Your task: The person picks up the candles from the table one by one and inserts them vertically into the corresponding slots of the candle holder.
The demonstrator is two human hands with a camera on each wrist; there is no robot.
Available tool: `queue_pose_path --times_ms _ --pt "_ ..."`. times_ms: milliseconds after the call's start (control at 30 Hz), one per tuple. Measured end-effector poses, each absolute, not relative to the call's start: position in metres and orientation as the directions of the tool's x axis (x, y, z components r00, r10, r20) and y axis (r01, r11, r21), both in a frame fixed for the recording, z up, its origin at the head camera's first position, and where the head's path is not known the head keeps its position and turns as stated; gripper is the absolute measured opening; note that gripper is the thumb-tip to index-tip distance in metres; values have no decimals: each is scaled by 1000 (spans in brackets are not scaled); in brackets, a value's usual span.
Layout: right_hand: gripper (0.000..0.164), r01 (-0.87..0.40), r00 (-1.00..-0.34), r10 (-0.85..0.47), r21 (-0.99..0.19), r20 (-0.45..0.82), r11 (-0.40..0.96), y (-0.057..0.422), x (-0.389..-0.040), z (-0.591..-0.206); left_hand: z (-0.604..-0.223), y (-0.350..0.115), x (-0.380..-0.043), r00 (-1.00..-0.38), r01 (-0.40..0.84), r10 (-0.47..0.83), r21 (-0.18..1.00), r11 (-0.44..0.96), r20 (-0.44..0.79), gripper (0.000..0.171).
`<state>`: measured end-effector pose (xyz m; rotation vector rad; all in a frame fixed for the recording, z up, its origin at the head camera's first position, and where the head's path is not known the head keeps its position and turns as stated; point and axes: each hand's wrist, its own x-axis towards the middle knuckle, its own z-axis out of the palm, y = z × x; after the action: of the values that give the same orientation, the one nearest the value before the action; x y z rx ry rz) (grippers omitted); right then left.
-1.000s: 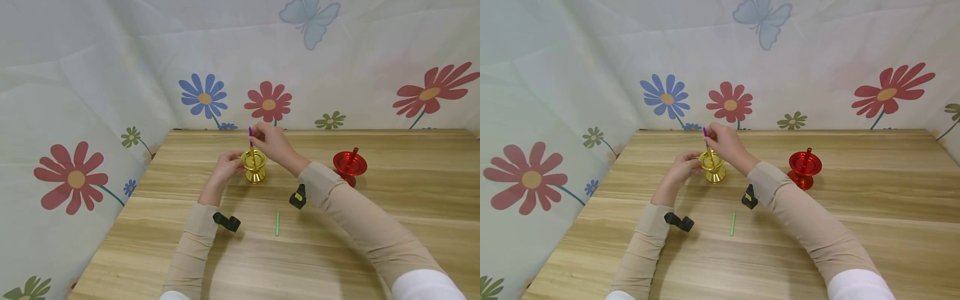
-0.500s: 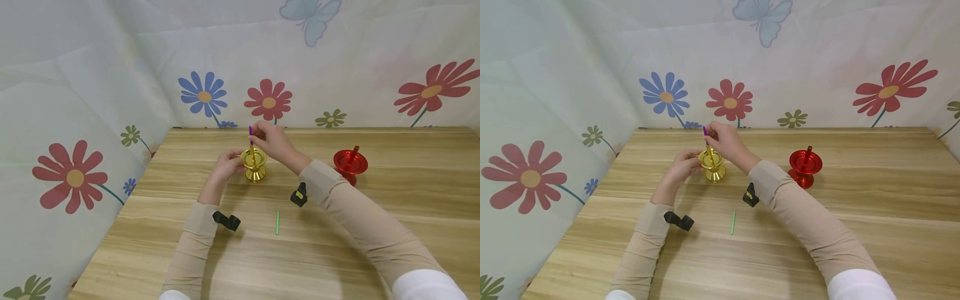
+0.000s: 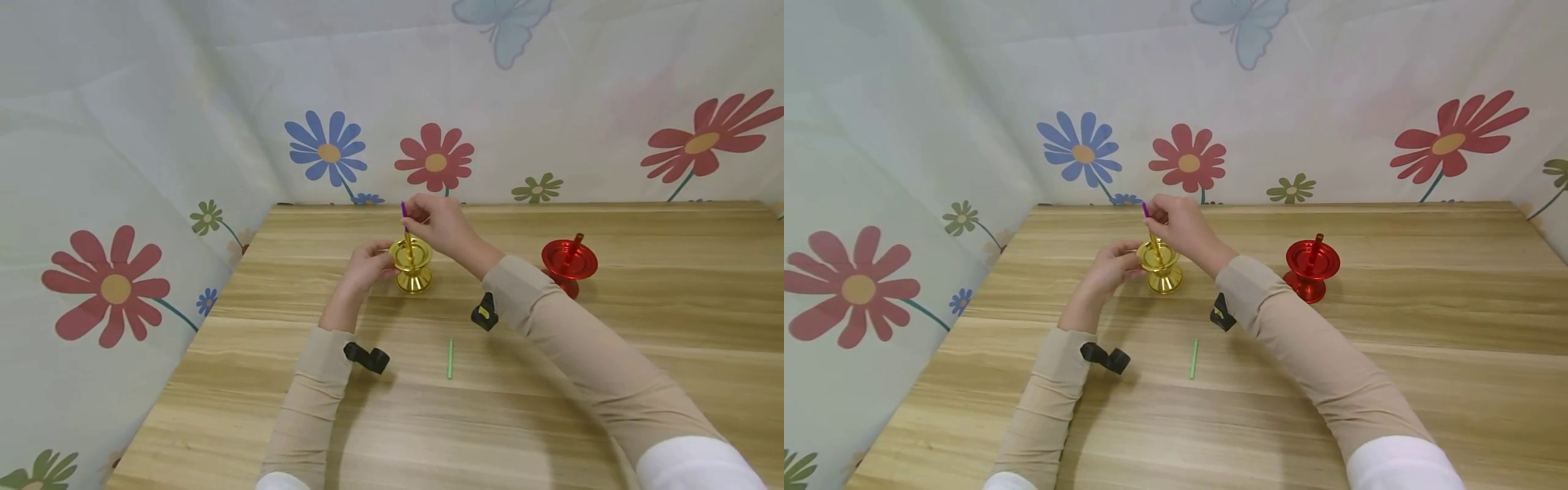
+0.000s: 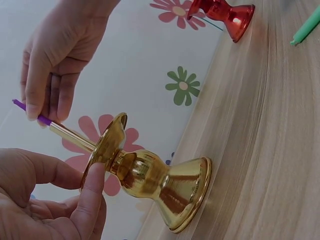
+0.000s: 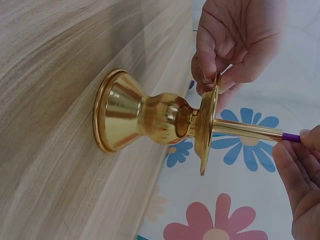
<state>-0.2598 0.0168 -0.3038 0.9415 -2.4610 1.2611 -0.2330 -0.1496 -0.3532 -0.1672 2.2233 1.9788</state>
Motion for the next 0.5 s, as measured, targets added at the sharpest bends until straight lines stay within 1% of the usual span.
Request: queue_pose_path --times_ms 500 --pt "11 -657 -747 -452 -646 488 388 21 -262 -308 -353 -150 -233 -980 -194 20 976 99 -197 42"
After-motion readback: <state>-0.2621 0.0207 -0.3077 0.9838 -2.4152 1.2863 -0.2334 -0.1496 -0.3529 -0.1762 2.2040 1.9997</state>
